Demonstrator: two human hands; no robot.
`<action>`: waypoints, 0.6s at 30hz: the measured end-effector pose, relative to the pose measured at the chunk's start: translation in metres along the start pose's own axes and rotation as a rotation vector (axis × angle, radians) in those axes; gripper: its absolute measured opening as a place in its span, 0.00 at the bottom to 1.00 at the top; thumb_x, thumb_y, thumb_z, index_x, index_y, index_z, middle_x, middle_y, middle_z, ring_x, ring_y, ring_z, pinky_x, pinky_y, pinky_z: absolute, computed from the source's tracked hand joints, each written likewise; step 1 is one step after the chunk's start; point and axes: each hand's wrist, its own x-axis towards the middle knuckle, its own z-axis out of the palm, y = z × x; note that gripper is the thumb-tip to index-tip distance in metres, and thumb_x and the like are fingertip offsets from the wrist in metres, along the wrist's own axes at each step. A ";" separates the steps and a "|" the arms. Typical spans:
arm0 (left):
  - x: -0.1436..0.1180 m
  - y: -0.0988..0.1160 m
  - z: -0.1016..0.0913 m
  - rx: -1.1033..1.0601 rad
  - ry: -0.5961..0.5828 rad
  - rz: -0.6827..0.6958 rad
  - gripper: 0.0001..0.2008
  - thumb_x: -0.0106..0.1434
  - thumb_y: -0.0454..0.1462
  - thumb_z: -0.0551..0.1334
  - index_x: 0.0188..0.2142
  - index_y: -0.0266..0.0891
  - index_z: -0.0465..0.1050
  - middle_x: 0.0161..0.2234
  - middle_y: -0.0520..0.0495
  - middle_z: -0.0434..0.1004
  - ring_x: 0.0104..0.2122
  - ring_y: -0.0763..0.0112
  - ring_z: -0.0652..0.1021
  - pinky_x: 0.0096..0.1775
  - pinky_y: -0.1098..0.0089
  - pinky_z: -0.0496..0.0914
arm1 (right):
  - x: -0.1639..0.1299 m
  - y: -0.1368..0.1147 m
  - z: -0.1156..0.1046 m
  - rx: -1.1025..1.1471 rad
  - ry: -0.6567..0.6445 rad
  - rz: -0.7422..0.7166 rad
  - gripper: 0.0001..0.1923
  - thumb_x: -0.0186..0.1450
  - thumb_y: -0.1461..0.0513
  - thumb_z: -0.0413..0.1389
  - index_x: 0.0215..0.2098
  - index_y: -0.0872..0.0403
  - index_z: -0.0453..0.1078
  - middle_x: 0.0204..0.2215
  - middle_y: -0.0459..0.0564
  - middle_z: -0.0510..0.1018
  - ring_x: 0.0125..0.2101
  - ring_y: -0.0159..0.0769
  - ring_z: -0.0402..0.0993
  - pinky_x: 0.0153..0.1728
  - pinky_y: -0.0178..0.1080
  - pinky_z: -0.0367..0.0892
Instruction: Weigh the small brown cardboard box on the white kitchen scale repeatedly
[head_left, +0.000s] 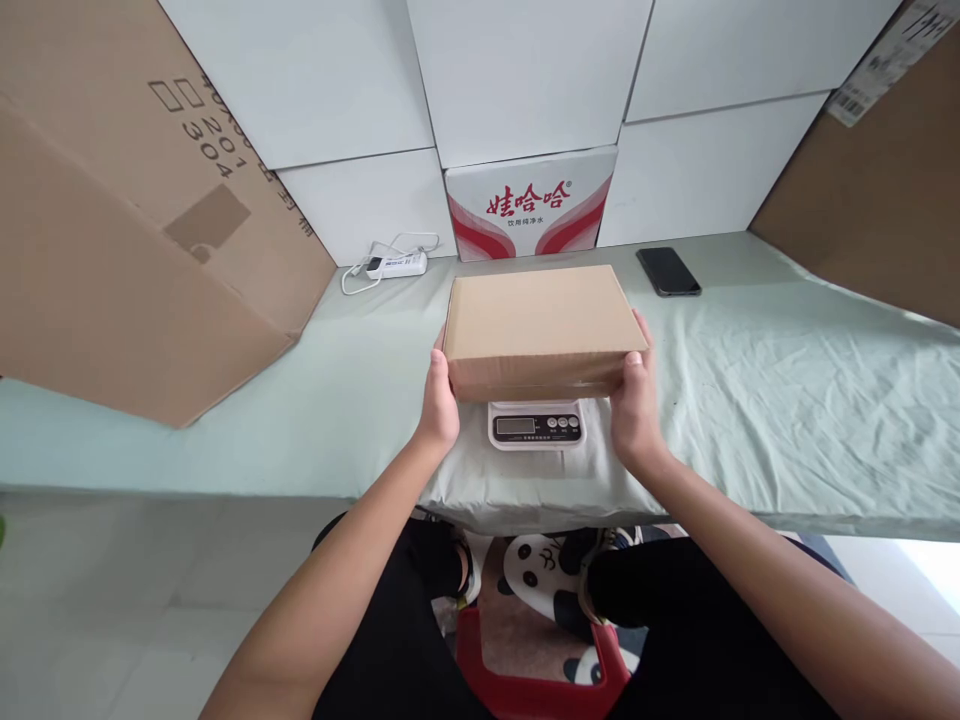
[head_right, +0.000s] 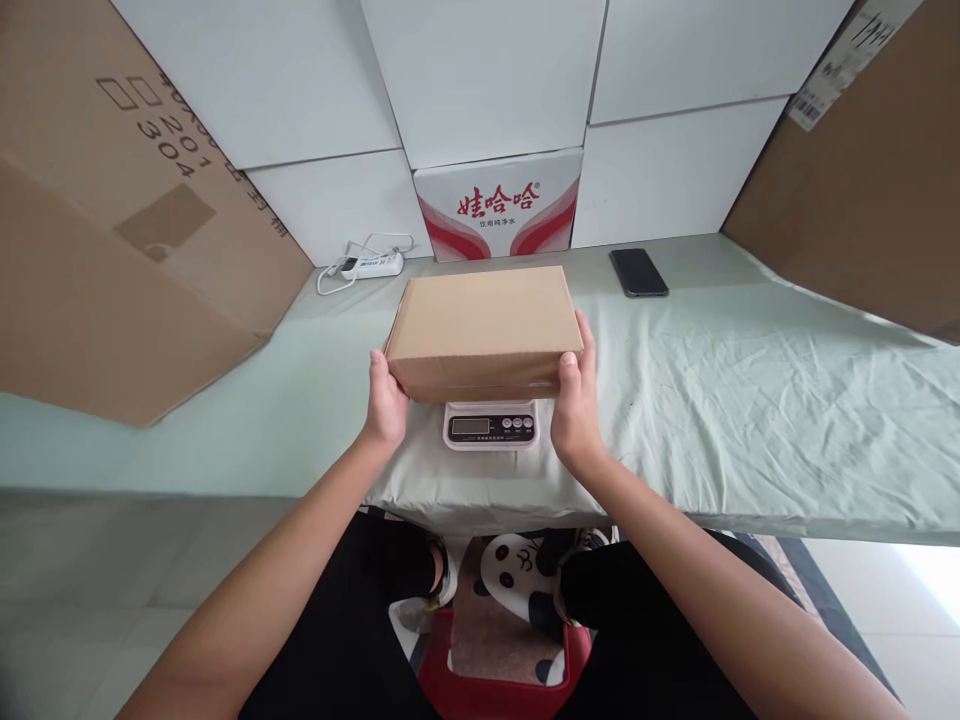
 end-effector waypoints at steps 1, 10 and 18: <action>0.002 0.000 0.001 -0.008 0.005 0.000 0.42 0.69 0.72 0.52 0.66 0.51 0.77 0.72 0.44 0.77 0.80 0.49 0.63 0.78 0.52 0.63 | 0.001 -0.002 0.003 0.008 0.024 0.017 0.35 0.78 0.37 0.43 0.80 0.28 0.49 0.80 0.42 0.63 0.81 0.54 0.56 0.80 0.70 0.56; 0.081 -0.005 0.013 -0.012 0.052 0.177 0.45 0.67 0.74 0.51 0.69 0.55 0.74 0.74 0.49 0.74 0.80 0.53 0.63 0.76 0.57 0.64 | 0.090 0.000 0.003 -0.031 -0.081 -0.283 0.45 0.70 0.27 0.46 0.79 0.28 0.50 0.82 0.39 0.54 0.83 0.58 0.46 0.81 0.71 0.51; 0.122 -0.054 0.008 -0.063 -0.004 0.064 0.45 0.66 0.74 0.56 0.68 0.50 0.75 0.74 0.44 0.73 0.80 0.52 0.64 0.78 0.53 0.60 | 0.119 0.043 0.022 -0.017 -0.028 -0.136 0.44 0.65 0.26 0.50 0.71 0.34 0.60 0.72 0.49 0.67 0.72 0.58 0.66 0.76 0.69 0.60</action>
